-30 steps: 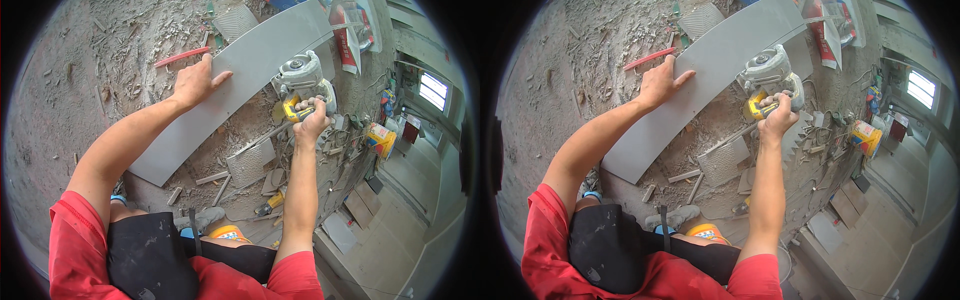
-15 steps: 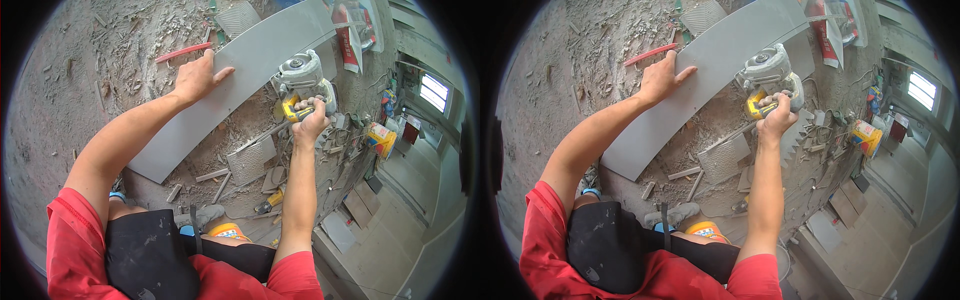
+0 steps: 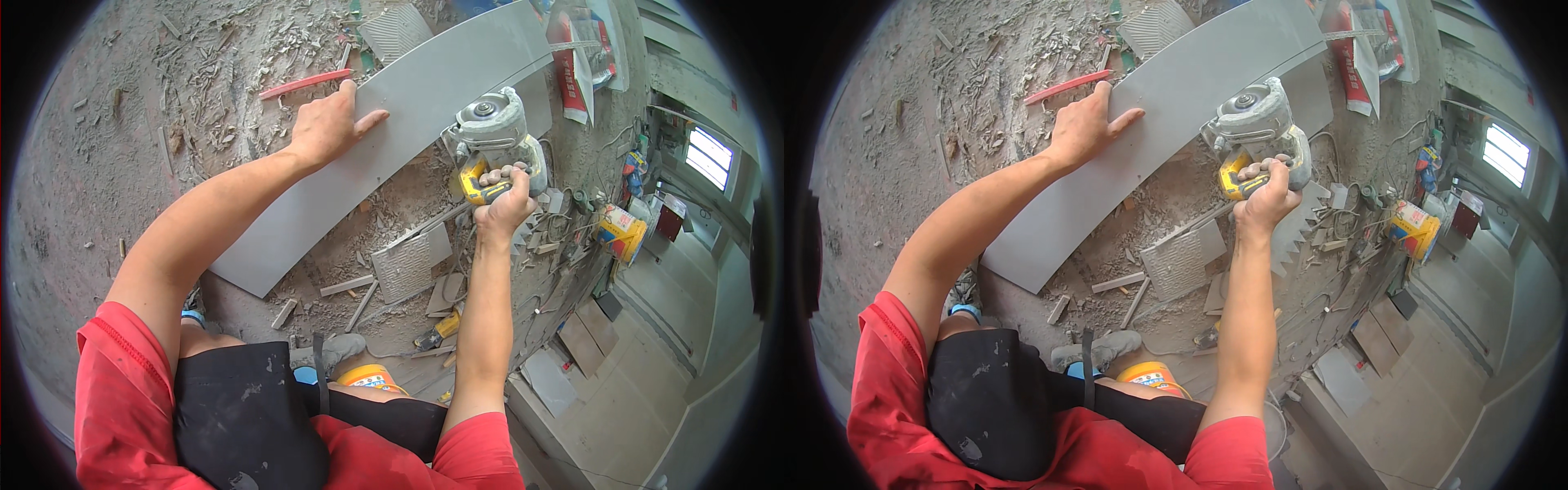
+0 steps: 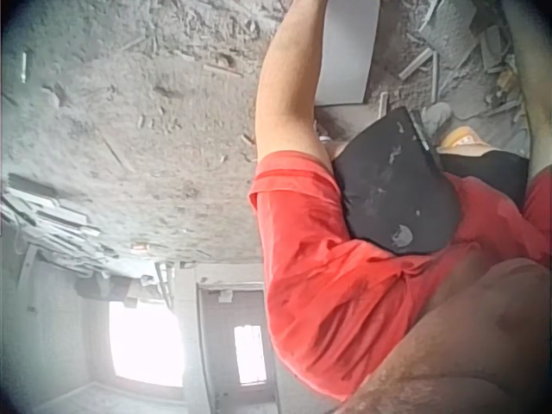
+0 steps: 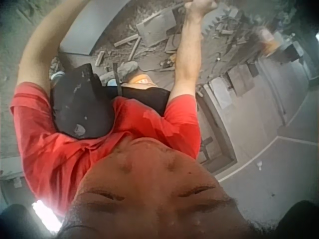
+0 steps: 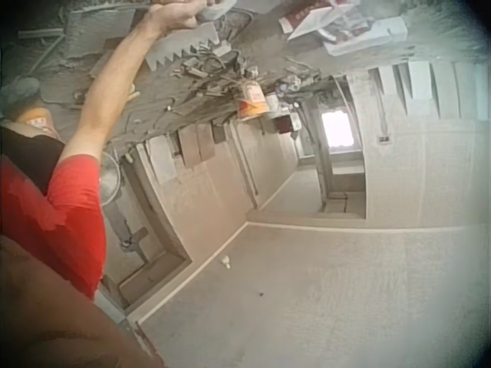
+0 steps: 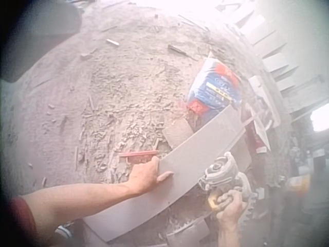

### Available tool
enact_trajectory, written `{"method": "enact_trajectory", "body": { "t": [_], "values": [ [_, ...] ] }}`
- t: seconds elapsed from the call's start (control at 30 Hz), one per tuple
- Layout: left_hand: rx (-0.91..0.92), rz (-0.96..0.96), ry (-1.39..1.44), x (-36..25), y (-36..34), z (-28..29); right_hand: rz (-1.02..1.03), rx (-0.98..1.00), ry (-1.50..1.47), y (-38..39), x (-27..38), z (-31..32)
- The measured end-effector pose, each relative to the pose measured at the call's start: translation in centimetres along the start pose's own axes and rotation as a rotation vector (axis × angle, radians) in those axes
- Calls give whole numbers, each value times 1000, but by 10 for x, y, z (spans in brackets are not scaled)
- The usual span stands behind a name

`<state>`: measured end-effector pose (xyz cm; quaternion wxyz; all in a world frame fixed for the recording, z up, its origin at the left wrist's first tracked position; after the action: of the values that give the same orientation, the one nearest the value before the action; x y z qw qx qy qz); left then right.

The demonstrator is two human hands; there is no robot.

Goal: The person cuts a tile along its edge using a handheld tile saw.

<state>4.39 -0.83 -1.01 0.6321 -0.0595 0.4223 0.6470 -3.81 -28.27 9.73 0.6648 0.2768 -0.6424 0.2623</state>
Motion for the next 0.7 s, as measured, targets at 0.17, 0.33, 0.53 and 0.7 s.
{"method": "enact_trajectory", "body": {
  "t": [0.17,0.33,0.53,0.7],
  "values": [
    [13,7,-5,1,0,1,-1,0,-9,6,0,-2],
    [15,12,-1,1,0,1,29,-13,-57,7,-2,1],
    [5,-3,-5,2,0,-1,12,-22,-57,12,-3,0],
    [-5,-12,5,0,0,0,-2,0,-15,17,-2,-1]
  ]
}}
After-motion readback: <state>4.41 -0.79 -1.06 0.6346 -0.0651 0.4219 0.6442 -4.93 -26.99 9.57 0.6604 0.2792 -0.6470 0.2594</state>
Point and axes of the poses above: each hand's wrist, its own y-axis away from the middle knuckle, its own z-axis out of the back of the hand, x = y × z, the point moved 5 cm from there along -y, towards the middle knuckle, and after that the axes turned 12 degrees about z, right-handed, at the moved point
